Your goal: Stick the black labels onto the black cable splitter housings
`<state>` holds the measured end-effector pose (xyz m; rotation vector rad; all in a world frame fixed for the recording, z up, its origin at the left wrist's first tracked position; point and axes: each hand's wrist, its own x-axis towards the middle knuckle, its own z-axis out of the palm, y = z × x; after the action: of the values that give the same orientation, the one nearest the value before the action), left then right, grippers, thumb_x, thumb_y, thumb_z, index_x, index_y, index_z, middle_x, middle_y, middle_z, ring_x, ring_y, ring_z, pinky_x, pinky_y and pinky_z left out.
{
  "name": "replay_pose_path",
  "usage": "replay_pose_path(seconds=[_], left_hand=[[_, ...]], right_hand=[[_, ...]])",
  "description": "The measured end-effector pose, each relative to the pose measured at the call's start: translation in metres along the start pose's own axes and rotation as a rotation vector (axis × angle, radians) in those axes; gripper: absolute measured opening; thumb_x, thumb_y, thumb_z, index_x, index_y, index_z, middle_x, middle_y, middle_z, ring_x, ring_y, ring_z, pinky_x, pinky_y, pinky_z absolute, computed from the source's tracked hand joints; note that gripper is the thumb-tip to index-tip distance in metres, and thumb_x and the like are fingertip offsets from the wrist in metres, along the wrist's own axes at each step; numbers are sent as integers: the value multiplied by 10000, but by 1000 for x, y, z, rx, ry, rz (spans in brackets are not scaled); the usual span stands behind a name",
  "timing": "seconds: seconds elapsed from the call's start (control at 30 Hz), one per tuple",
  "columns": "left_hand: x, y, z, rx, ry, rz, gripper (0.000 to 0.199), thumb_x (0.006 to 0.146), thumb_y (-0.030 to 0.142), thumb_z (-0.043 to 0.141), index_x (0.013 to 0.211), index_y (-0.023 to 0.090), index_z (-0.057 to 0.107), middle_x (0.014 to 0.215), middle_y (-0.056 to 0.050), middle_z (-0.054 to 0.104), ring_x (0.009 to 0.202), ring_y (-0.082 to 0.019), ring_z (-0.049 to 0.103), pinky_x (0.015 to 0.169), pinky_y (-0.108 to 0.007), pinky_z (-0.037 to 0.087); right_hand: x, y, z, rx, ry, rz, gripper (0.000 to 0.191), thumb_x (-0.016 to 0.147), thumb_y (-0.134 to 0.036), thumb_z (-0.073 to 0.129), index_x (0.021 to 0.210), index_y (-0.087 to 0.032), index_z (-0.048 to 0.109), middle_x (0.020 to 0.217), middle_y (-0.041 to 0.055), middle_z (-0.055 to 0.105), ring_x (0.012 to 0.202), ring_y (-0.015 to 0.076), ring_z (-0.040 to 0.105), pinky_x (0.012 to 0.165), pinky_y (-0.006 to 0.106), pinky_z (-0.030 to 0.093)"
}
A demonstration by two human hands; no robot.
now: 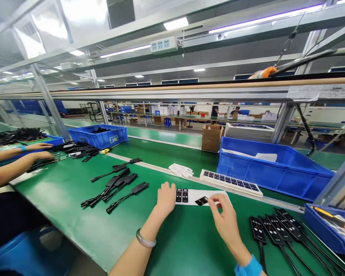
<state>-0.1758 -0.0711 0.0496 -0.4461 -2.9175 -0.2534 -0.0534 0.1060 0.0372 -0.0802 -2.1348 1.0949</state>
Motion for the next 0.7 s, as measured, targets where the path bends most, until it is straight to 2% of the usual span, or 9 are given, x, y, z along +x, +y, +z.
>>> replay_pose_path(seconds=[0.1,0.17,0.23,0.27,0.33,0.43,0.53,0.6,0.7], left_hand=[[17,-44,-7,-15,123,-312,493,844,43,248,1316,67,390,1292,-289,372,1212,-382,354,916,-558,303],[22,-67,-10,-56,146,-460,501,828,26,213,1303,-15,367,1245,-344,385,1182,-422,368,872,-591,306],[22,-75,-12,-114,157,-498,462,814,20,231,1227,-72,414,1140,-347,454,1123,-415,419,856,-554,328],[21,-73,-12,-148,164,-476,429,807,23,257,1178,-80,446,1106,-336,473,1106,-404,435,864,-529,331],[17,-57,-15,-232,175,-377,356,795,41,325,1096,-50,493,1103,-308,476,1076,-368,465,871,-471,343],[7,-17,-17,-427,144,-159,274,801,125,424,1058,63,497,1069,-203,520,932,-267,544,786,-355,392],[-7,19,-13,-680,36,49,163,817,280,495,930,162,507,814,-48,579,734,-172,555,663,-256,390],[-17,37,-7,-844,-75,139,263,825,438,489,765,182,492,631,8,535,610,-133,519,587,-224,374],[-30,53,5,-1042,-240,168,503,823,647,330,644,186,421,481,35,449,430,-93,411,463,-209,331]], right_hand=[[-23,8,-19,3,68,29,246,871,-465,493,869,-226,549,904,30,551,826,195,530,736,302,420],[-35,17,-23,-5,73,68,275,847,-498,513,872,-227,551,902,27,552,817,197,534,722,300,423],[-41,23,-23,42,70,129,308,822,-527,538,896,-228,544,897,23,551,821,201,539,715,296,430],[-43,25,-22,87,69,164,322,815,-537,544,909,-229,536,890,20,548,819,200,541,711,293,434],[-43,25,-21,190,84,228,334,823,-549,532,920,-230,517,869,13,534,809,194,543,704,288,439],[-41,22,-21,294,104,278,344,833,-562,519,892,-223,500,832,5,511,780,184,542,691,287,443],[-39,19,-22,351,123,296,344,836,-560,523,875,-220,494,804,1,496,770,178,525,691,287,445],[-38,18,-23,379,135,308,332,845,-551,521,876,-221,492,792,-4,491,754,168,509,689,282,440],[-38,16,-23,404,136,331,313,855,-534,521,876,-223,491,756,-13,490,716,154,491,682,273,427]])
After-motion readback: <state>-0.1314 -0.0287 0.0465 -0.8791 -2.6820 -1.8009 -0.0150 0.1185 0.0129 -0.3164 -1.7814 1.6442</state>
